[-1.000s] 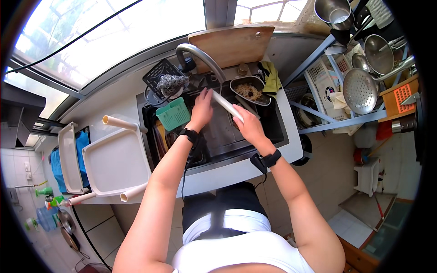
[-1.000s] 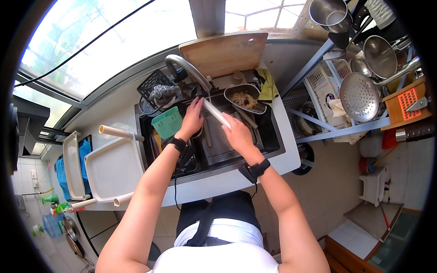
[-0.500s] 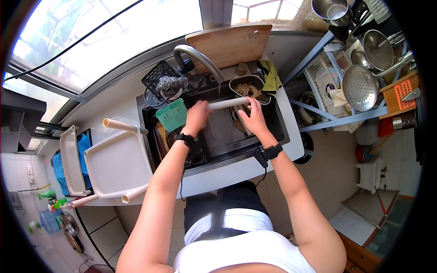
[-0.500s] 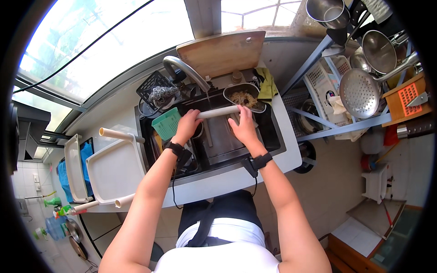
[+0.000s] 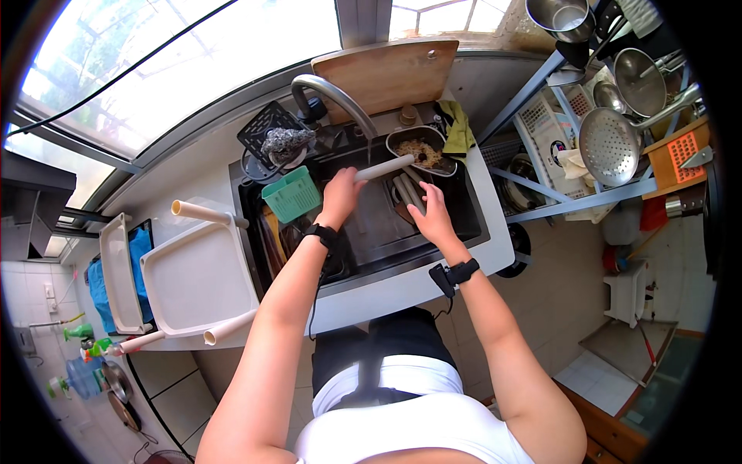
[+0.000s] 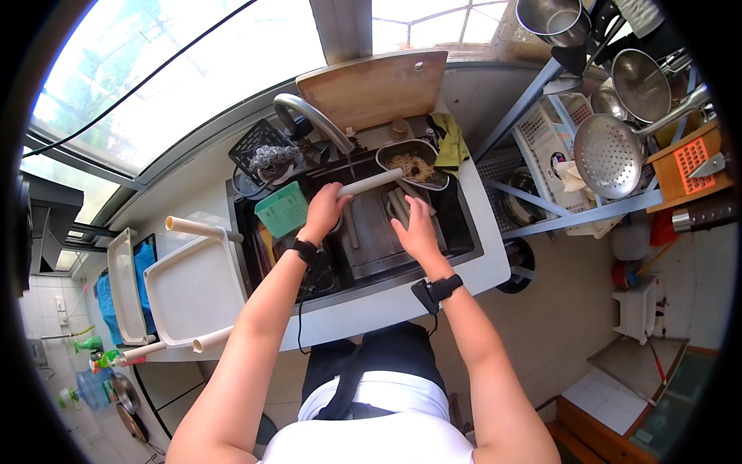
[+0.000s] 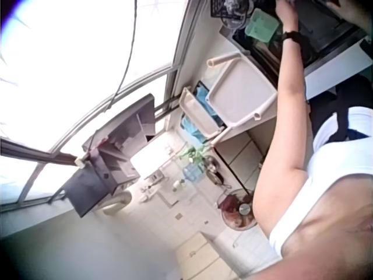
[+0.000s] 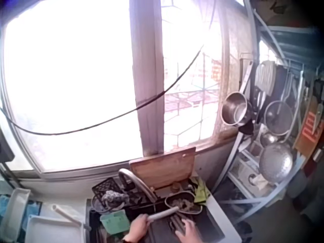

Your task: Assembling a small plastic shelf unit by inserting support tubes into the corner holes of a plastic tray base.

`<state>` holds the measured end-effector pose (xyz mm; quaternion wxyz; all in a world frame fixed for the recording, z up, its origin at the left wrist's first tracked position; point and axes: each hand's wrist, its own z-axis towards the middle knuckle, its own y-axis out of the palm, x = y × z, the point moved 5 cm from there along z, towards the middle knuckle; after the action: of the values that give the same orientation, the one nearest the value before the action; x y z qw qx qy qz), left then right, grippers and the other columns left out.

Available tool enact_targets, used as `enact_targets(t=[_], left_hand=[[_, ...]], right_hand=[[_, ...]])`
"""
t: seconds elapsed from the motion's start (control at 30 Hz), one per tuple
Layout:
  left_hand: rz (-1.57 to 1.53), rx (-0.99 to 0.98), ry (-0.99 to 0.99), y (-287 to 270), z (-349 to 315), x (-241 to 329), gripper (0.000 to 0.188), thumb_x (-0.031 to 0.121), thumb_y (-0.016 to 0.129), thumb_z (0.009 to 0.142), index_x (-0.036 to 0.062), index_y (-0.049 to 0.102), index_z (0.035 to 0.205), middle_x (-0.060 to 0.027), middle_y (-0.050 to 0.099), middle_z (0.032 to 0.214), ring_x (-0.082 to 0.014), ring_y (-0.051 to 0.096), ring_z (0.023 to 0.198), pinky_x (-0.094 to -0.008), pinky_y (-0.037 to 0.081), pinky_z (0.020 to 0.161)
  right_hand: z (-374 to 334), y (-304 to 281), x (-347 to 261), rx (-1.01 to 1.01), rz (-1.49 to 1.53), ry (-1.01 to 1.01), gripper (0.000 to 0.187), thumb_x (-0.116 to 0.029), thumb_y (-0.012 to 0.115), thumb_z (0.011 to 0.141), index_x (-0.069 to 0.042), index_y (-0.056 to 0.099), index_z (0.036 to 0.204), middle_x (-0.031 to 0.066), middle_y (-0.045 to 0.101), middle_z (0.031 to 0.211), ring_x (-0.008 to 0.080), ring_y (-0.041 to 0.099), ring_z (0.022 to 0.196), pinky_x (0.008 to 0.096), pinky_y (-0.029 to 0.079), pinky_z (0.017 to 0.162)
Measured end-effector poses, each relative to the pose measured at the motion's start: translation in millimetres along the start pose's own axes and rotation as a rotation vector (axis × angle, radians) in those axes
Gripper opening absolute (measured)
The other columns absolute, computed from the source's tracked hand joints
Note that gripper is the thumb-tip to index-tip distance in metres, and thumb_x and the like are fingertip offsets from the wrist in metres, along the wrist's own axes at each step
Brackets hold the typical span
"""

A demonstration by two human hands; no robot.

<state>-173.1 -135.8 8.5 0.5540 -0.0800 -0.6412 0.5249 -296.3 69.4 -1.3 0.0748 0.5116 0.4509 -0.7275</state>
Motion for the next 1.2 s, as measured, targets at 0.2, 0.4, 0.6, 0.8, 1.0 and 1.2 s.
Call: enact_targets(t=[0.2, 0.4, 0.6, 0.8, 1.0, 1.2], left_hand=[[-0.060, -0.022, -0.145, 7, 5, 0, 0.033, 0.031, 0.065, 0.090, -0.0008, 0.062, 0.097, -0.0249, 0.064, 0.087, -0.0448, 0.060, 0.084, -0.0481, 0.048, 0.071], [-0.144, 0.047, -0.153, 3, 5, -8, 0.034, 0.032, 0.063, 0.091, -0.0018, 0.062, 0.093, -0.0257, 0.064, 0.085, -0.0456, 0.060, 0.082, -0.0463, 0.048, 0.069], [-0.178, 0.082, -0.143, -8, 1, -11, 0.035, 0.034, 0.062, 0.091, -0.0014, 0.063, 0.093, -0.0258, 0.064, 0.084, -0.0457, 0.061, 0.081, -0.0485, 0.047, 0.068], [-0.197, 0.079, -0.194, -18, -12, -15, 0.035, 0.033, 0.062, 0.091, -0.0012, 0.063, 0.094, -0.0256, 0.064, 0.084, -0.0455, 0.060, 0.082, -0.0475, 0.047, 0.069], [-0.203, 0.083, -0.243, -29, -38, -16, 0.031, 0.029, 0.061, 0.093, -0.0010, 0.064, 0.098, -0.0225, 0.064, 0.083, -0.0388, 0.063, 0.079, -0.0403, 0.048, 0.069], [-0.251, 0.109, -0.264, -47, -67, -18, 0.030, 0.027, 0.061, 0.094, -0.0009, 0.065, 0.102, -0.0176, 0.065, 0.081, -0.0299, 0.063, 0.074, -0.0376, 0.048, 0.069]], right_hand=[[-6, -3, 8, 0.008, -0.050, -0.016, 0.062, -0.018, 0.071, 0.082, 0.000, 0.042, 0.134, 0.0218, 0.043, 0.134, 0.0369, 0.052, 0.112, 0.0396, 0.045, 0.097], [-10, -4, 8, 0.016, -0.066, -0.035, 0.062, -0.016, 0.071, 0.083, -0.003, 0.042, 0.136, 0.0181, 0.041, 0.135, 0.0292, 0.057, 0.103, 0.0369, 0.048, 0.092], [-10, -1, 7, -0.018, -0.035, 0.028, 0.062, -0.018, 0.071, 0.083, -0.003, 0.042, 0.135, 0.0203, 0.041, 0.136, 0.0352, 0.055, 0.109, 0.0392, 0.047, 0.094], [-6, 7, 12, -0.036, -0.055, 0.035, 0.062, -0.018, 0.070, 0.083, -0.003, 0.041, 0.136, 0.0212, 0.041, 0.137, 0.0399, 0.047, 0.121, 0.0418, 0.043, 0.100], [1, 18, 7, -0.059, 0.000, 0.064, 0.062, -0.018, 0.070, 0.083, -0.003, 0.041, 0.136, 0.0223, 0.040, 0.137, 0.0411, 0.045, 0.124, 0.0428, 0.041, 0.103], [9, 31, 1, -0.067, -0.007, 0.062, 0.062, -0.018, 0.069, 0.083, -0.003, 0.041, 0.136, 0.0222, 0.042, 0.136, 0.0403, 0.047, 0.122, 0.0430, 0.043, 0.101]])
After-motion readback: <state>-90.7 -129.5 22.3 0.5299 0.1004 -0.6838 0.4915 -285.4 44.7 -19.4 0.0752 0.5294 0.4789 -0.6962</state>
